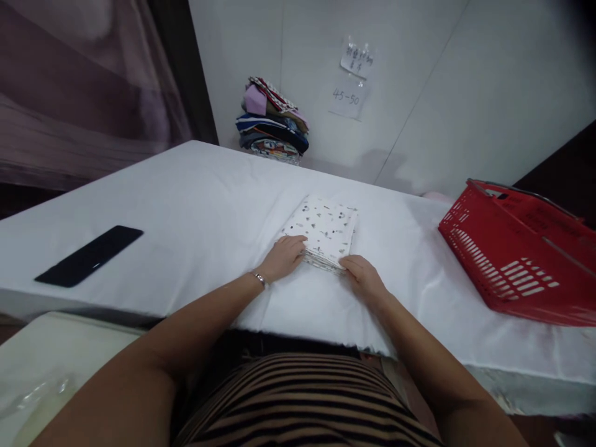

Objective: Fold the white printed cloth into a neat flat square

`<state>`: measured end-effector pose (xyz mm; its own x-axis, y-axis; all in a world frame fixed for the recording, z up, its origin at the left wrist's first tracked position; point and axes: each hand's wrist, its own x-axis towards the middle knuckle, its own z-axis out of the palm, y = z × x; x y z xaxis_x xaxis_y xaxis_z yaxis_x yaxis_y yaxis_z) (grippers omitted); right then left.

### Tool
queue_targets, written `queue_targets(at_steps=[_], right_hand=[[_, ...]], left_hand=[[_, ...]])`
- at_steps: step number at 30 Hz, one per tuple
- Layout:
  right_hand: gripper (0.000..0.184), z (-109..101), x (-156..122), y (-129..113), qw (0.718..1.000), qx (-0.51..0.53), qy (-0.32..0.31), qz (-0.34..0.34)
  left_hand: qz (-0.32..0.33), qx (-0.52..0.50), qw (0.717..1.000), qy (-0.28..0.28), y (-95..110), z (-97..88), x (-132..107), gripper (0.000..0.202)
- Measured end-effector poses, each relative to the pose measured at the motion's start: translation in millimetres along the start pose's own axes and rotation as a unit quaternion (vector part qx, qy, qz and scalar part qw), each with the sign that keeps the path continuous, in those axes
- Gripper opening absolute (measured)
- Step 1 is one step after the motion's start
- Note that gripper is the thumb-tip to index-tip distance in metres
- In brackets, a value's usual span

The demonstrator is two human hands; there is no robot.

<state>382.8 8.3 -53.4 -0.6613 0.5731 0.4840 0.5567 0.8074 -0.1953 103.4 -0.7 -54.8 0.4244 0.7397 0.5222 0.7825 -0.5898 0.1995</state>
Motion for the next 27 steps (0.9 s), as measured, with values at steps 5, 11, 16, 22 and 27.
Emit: queue_targets(at_steps=[5, 11, 16, 22, 27], right_hand=[[0.033, -2.7, 15.5, -15.7, 0.998, -0.043, -0.042, 0.000], [0.029, 15.0, 32.6, -22.9, 0.997, -0.055, -0.050, 0.007], [0.028, 18.1, 34.3, -16.1, 0.997, -0.043, -0.059, 0.026], [0.029, 11.8, 58.5, -30.6, 0.993, -0.035, -0.099, 0.053], [0.027, 30.4, 92.0, -44.2, 0.990, -0.075, -0.112, 0.041]], left_hand=[[-0.056, -0.001, 0.998, 0.010, -27.4, -13.2, -15.2, 0.023], [-0.097, -0.034, 0.995, 0.020, -39.0, -12.3, -20.2, 0.026], [-0.131, -0.085, 0.988, 0.015, -42.8, -14.4, -19.3, 0.026], [-0.142, -0.096, 0.985, -0.003, -49.6, -16.9, -14.0, 0.029], [-0.152, -0.103, 0.983, 0.001, -48.1, -16.8, -12.5, 0.030]])
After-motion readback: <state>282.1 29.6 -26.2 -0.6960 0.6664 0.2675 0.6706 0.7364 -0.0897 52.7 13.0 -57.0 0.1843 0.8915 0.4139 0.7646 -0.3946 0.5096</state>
